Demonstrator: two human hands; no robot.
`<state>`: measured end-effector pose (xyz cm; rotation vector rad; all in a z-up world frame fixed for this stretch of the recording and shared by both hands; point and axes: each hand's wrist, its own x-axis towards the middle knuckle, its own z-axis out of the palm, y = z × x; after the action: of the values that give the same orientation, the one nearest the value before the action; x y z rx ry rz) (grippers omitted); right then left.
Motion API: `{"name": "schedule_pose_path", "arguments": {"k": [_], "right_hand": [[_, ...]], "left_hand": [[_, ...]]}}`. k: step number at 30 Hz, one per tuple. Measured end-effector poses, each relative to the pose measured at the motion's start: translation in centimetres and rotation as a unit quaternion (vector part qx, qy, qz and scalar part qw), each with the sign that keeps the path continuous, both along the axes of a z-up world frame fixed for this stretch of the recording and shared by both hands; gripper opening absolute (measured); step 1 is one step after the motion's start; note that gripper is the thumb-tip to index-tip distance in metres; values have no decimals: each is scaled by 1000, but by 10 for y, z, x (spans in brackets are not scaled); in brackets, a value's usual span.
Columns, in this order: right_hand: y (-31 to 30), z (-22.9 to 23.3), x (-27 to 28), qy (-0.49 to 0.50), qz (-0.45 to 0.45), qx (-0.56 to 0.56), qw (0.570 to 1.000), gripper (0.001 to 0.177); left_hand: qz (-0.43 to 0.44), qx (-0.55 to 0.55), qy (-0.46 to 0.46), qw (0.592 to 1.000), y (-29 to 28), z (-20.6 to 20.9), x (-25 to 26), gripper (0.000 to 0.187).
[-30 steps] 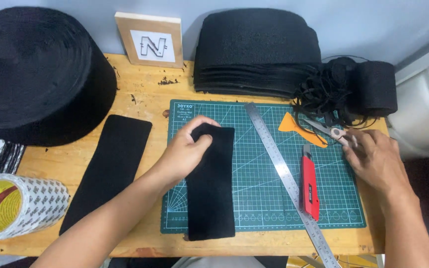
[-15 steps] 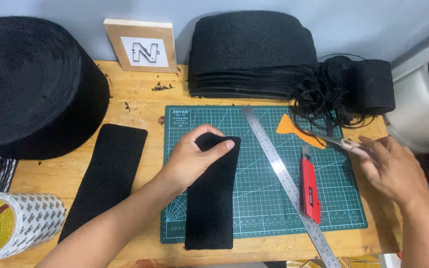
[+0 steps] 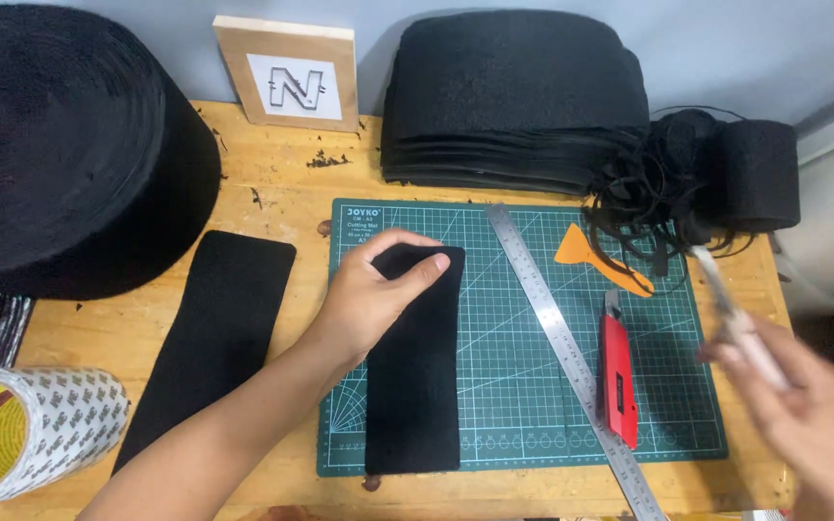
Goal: Measure and cut strips of black fabric using a ruler, utility knife, and scissors on a cutting mat.
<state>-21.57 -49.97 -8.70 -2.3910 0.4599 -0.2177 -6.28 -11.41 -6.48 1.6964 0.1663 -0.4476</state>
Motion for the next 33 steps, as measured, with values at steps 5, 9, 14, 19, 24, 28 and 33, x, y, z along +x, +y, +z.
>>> {"name": "schedule_pose_path", "arguments": {"k": [5,9,14,19,24,28,33], "right_hand": [[55,-7,34,54,93,297,949,53],[78,-21,59,78,186,481,853,55],[102,6,73,97,383,425,814,66],[123,11,86,91,380,352,850,66],[132,6,93,89,400,396,822,53],[129,-1,96,92,399,399,820,55],[131,-6,98,123,391,400,820,63]], "left_hand": [[20,-37,-33,999,4,-1,-3,12],[32,-79,-97,992,4,-11,-4,11],[41,-103,-59,992,6,-6,-4,12],[42,-66,-57,995,5,-9,-3,16],[29,-65,-48,996,7,3,-4,17],[38,-49,-21,998,6,4,-4,20],[36,-92,-49,994,3,-8,-2,16]]}}
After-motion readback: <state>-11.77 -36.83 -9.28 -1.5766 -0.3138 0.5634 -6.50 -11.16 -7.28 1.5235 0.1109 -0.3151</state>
